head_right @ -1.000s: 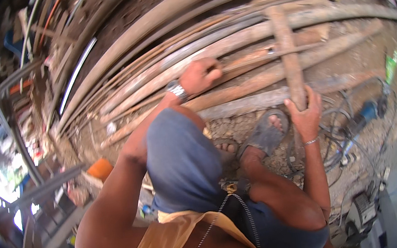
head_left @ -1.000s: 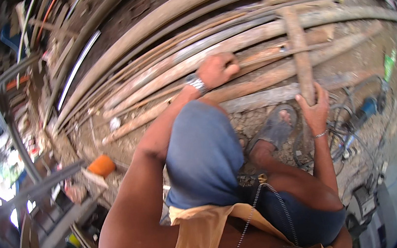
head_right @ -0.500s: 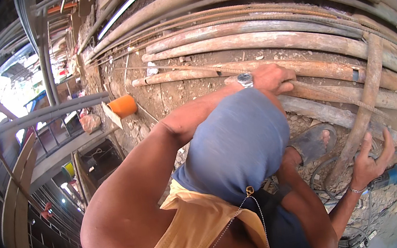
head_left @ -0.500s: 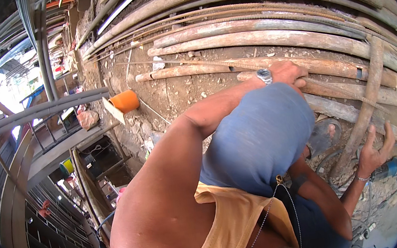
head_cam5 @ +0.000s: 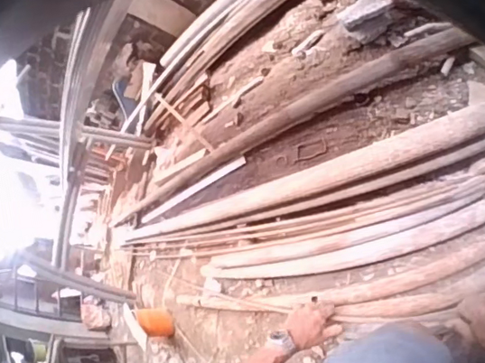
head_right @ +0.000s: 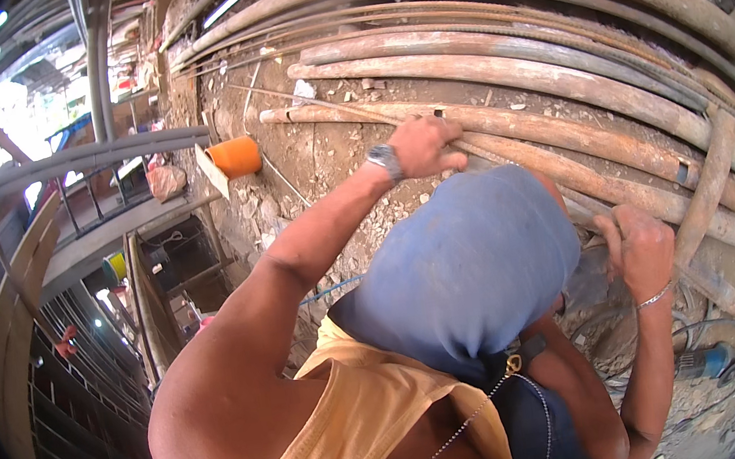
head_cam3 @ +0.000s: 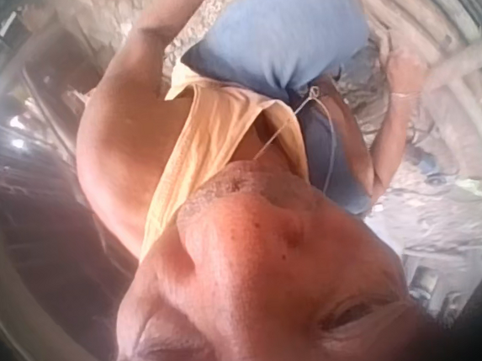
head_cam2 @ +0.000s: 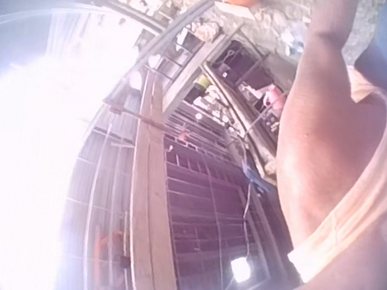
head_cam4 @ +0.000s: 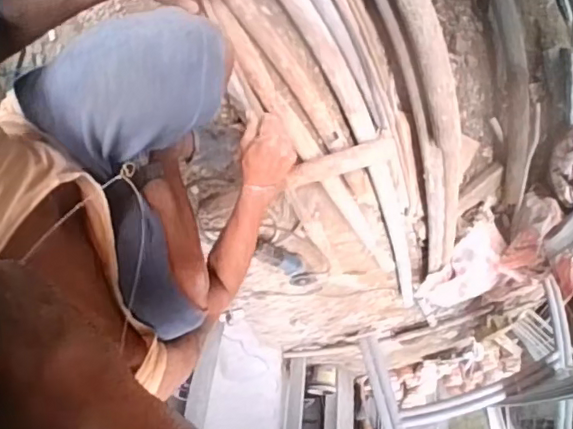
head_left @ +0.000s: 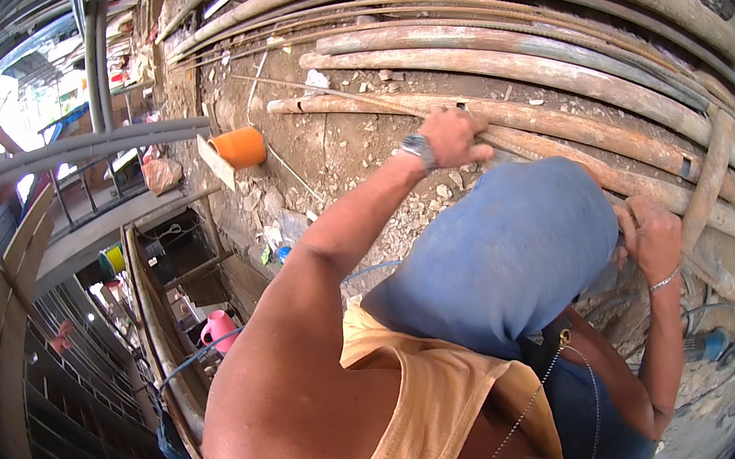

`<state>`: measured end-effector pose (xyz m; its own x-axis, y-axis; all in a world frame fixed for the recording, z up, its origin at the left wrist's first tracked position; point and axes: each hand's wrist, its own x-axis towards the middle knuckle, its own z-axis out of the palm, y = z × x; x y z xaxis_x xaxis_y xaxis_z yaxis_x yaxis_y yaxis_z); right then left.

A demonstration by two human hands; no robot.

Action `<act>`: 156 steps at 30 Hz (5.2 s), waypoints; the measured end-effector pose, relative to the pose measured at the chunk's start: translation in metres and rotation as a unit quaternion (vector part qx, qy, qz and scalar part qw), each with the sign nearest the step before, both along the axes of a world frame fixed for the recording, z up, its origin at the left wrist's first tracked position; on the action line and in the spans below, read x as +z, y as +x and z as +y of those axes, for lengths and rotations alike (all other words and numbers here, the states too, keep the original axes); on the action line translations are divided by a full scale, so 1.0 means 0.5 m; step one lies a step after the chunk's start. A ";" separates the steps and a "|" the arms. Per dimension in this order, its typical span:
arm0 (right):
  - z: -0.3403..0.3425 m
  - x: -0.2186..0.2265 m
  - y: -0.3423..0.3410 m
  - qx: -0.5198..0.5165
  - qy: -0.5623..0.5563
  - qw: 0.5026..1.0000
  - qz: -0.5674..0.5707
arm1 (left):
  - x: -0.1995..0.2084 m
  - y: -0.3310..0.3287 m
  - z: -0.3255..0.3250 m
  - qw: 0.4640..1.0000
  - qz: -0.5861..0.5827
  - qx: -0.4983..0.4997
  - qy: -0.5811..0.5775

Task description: The person sits on the ground in a cluttered workshop and uses an angle grinder to cut metal rods. They position a rod on wooden supports, cut it with the grinder producing sparks, and then reposition the rod for another cut.

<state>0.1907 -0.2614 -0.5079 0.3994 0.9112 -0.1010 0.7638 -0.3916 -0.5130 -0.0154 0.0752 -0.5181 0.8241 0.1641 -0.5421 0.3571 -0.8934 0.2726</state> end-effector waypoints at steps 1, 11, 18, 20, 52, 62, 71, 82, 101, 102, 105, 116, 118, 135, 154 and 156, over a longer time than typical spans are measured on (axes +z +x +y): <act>-0.002 -0.008 -0.001 0.019 0.009 1.000 -0.023 | -0.007 -0.016 0.004 0.999 -0.048 0.007 -0.002; -0.003 -0.071 -0.099 0.035 -0.031 0.984 0.175 | 0.010 -0.171 -0.016 0.996 -0.008 0.086 -0.034; 0.087 -0.105 -0.215 0.013 0.048 0.985 0.165 | -0.017 -0.314 0.099 0.987 0.079 0.135 0.025; 0.100 -0.106 -0.224 0.006 0.075 0.984 0.159 | -0.033 -0.327 0.104 0.987 0.075 0.139 0.034; -0.053 -0.040 -0.127 -0.292 0.180 0.918 0.199 | -0.126 0.417 -0.029 0.938 -0.321 -0.099 0.089; -0.259 -0.062 -0.145 -0.509 0.025 0.860 0.002 | -0.072 0.417 -0.038 0.948 -0.300 -0.107 0.018; -0.278 -0.106 -0.133 -0.518 0.110 0.845 0.075 | -0.022 0.380 -0.075 0.947 -0.304 -0.082 -0.072; -0.198 -0.127 0.081 -0.502 0.063 0.861 -0.058 | -0.089 0.397 -0.061 0.961 -0.268 -0.053 -0.036; -0.619 -0.099 -0.207 -0.825 0.162 0.540 0.025 | -0.119 0.526 -0.136 0.961 -0.164 -0.142 -0.171; -0.650 -0.116 -0.193 -0.833 0.160 0.529 0.011 | -0.123 0.535 -0.141 0.967 -0.146 -0.146 -0.152; -0.720 -0.169 -0.126 -0.858 0.105 0.501 0.053 | -0.139 0.543 -0.147 0.958 -0.181 -0.150 -0.165; -0.764 -0.214 -0.021 -0.822 0.211 0.370 0.379 | -0.138 0.519 -0.166 0.948 -0.271 -0.167 -0.030; -0.740 -0.178 -0.037 -0.824 0.210 0.384 0.359 | -0.139 0.514 -0.167 0.948 -0.273 -0.159 -0.024; -0.383 0.033 -0.079 -0.700 0.392 0.515 0.302 | 0.082 0.546 -0.473 0.843 0.037 -0.350 -0.408; -0.408 -0.032 -0.122 -0.744 0.483 0.263 0.380 | -0.033 0.298 -0.825 0.879 0.160 -0.092 -0.440; -0.414 -0.035 -0.134 -0.743 0.495 0.254 0.371 | -0.035 0.292 -0.831 0.885 0.152 -0.104 -0.428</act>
